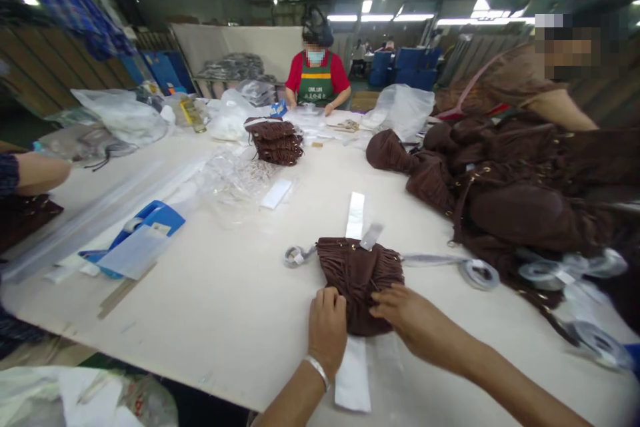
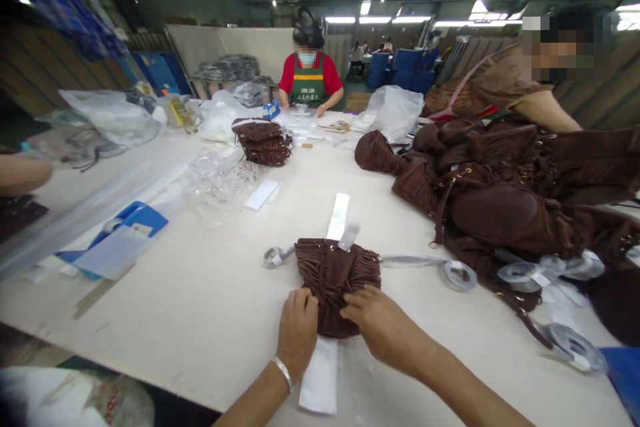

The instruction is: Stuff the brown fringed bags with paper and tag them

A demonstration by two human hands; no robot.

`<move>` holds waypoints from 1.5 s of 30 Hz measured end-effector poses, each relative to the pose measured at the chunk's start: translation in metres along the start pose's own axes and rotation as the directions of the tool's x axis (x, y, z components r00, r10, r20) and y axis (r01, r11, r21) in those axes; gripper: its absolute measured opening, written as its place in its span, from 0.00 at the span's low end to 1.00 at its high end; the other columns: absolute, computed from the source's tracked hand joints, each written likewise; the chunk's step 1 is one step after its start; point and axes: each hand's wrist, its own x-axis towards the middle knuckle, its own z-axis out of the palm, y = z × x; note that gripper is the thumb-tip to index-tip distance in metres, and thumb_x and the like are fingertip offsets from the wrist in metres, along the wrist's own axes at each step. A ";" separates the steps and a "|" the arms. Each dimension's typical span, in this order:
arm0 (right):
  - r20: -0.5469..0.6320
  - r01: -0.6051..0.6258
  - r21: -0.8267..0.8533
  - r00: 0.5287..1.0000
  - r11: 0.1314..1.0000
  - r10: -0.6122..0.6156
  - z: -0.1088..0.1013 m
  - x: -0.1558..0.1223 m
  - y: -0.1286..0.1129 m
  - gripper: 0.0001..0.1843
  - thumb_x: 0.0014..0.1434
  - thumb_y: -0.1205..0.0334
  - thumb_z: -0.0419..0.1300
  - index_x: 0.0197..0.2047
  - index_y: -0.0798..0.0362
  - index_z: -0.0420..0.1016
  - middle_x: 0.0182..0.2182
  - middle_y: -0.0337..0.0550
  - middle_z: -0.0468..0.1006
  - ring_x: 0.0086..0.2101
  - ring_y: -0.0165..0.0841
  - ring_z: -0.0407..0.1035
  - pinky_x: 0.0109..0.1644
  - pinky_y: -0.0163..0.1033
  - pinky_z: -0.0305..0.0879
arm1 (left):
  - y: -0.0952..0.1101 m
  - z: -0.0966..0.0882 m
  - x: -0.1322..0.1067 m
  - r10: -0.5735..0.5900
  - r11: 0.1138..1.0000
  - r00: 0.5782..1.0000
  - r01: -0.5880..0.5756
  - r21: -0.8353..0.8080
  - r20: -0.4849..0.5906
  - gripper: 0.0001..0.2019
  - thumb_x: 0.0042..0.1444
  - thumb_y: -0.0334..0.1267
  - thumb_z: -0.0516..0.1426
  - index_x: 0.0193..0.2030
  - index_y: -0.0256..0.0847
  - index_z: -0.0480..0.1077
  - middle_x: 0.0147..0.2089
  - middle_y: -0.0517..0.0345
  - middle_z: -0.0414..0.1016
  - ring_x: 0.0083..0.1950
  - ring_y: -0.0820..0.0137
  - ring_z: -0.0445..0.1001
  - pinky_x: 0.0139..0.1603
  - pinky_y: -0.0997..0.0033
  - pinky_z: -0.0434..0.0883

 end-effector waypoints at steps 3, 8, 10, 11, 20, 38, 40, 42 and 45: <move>-0.204 -0.212 -0.046 0.959 0.976 0.199 -0.024 0.083 -0.005 0.19 0.68 0.61 0.47 0.59 0.50 0.68 0.53 0.50 0.75 0.51 0.39 0.70 0.54 0.44 0.66 | 0.000 0.000 0.002 -0.017 0.999 0.999 0.015 0.045 0.040 0.05 0.59 0.27 0.54 0.36 0.41 0.67 0.41 0.53 0.68 0.43 0.61 0.67 0.43 0.58 0.68; -0.058 -0.383 -0.175 0.924 0.907 0.378 0.023 0.190 0.007 0.29 0.65 0.39 0.48 0.47 0.58 0.74 0.40 0.57 0.79 0.42 0.45 0.74 0.43 0.44 0.65 | -0.002 -0.005 0.005 -0.117 0.989 0.993 0.116 -0.091 -0.012 0.09 0.59 0.28 0.54 0.46 0.39 0.66 0.52 0.46 0.67 0.53 0.58 0.67 0.51 0.51 0.68; -0.036 -0.428 -0.178 0.902 0.886 0.429 0.045 0.200 0.018 0.31 0.65 0.37 0.44 0.41 0.56 0.75 0.36 0.55 0.80 0.38 0.43 0.75 0.39 0.41 0.63 | -0.008 -0.003 0.003 -0.222 0.954 0.975 0.210 -0.214 -0.031 0.17 0.59 0.32 0.55 0.55 0.36 0.61 0.57 0.40 0.63 0.59 0.56 0.64 0.56 0.49 0.66; -0.042 -0.448 -0.173 0.893 0.877 0.448 0.053 0.201 0.024 0.32 0.66 0.37 0.41 0.40 0.55 0.74 0.34 0.53 0.80 0.37 0.41 0.75 0.37 0.39 0.62 | -0.011 -0.002 0.002 -0.259 0.929 0.966 0.246 -0.276 -0.009 0.20 0.59 0.34 0.55 0.57 0.36 0.59 0.57 0.40 0.63 0.59 0.56 0.64 0.57 0.50 0.66; -0.125 -0.614 -0.157 0.790 0.774 0.601 0.078 0.195 0.071 0.34 0.69 0.41 0.32 0.40 0.54 0.72 0.33 0.50 0.80 0.34 0.37 0.74 0.33 0.36 0.52 | -0.031 0.008 0.012 -0.365 0.791 0.902 0.431 -0.435 0.230 0.10 0.60 0.43 0.56 0.42 0.42 0.62 0.40 0.55 0.69 0.43 0.64 0.70 0.44 0.63 0.68; -0.249 -0.317 -0.075 0.924 0.946 0.290 0.041 0.072 0.003 0.28 0.68 0.50 0.48 0.66 0.52 0.58 0.66 0.51 0.57 0.65 0.45 0.48 0.67 0.55 0.44 | -0.040 0.001 0.031 -0.371 0.832 0.863 0.474 -0.290 0.344 0.15 0.61 0.52 0.52 0.46 0.43 0.58 0.38 0.54 0.75 0.41 0.59 0.76 0.39 0.66 0.66; -0.219 -0.372 -0.068 0.911 0.926 0.350 0.062 0.048 0.003 0.28 0.67 0.49 0.49 0.65 0.53 0.61 0.66 0.53 0.57 0.65 0.47 0.46 0.67 0.58 0.42 | -0.042 0.000 0.032 -0.349 0.855 0.868 0.449 -0.258 0.354 0.15 0.62 0.52 0.51 0.46 0.43 0.58 0.39 0.53 0.75 0.41 0.59 0.76 0.39 0.66 0.67; -0.212 -0.396 -0.041 0.901 0.918 0.379 0.077 0.037 0.005 0.27 0.66 0.49 0.51 0.63 0.52 0.64 0.65 0.53 0.60 0.65 0.47 0.47 0.67 0.59 0.41 | -0.044 -0.003 0.034 -0.321 0.882 0.872 0.418 -0.218 0.369 0.14 0.63 0.50 0.50 0.46 0.42 0.58 0.38 0.52 0.75 0.40 0.59 0.76 0.38 0.65 0.67; -0.256 -0.392 0.016 0.888 0.920 0.383 0.079 0.036 0.009 0.27 0.66 0.48 0.51 0.65 0.49 0.61 0.62 0.51 0.65 0.61 0.44 0.56 0.67 0.59 0.41 | -0.040 -0.015 0.041 -0.269 0.934 0.868 0.340 -0.105 0.416 0.12 0.65 0.45 0.47 0.46 0.39 0.59 0.36 0.49 0.75 0.38 0.58 0.77 0.35 0.63 0.68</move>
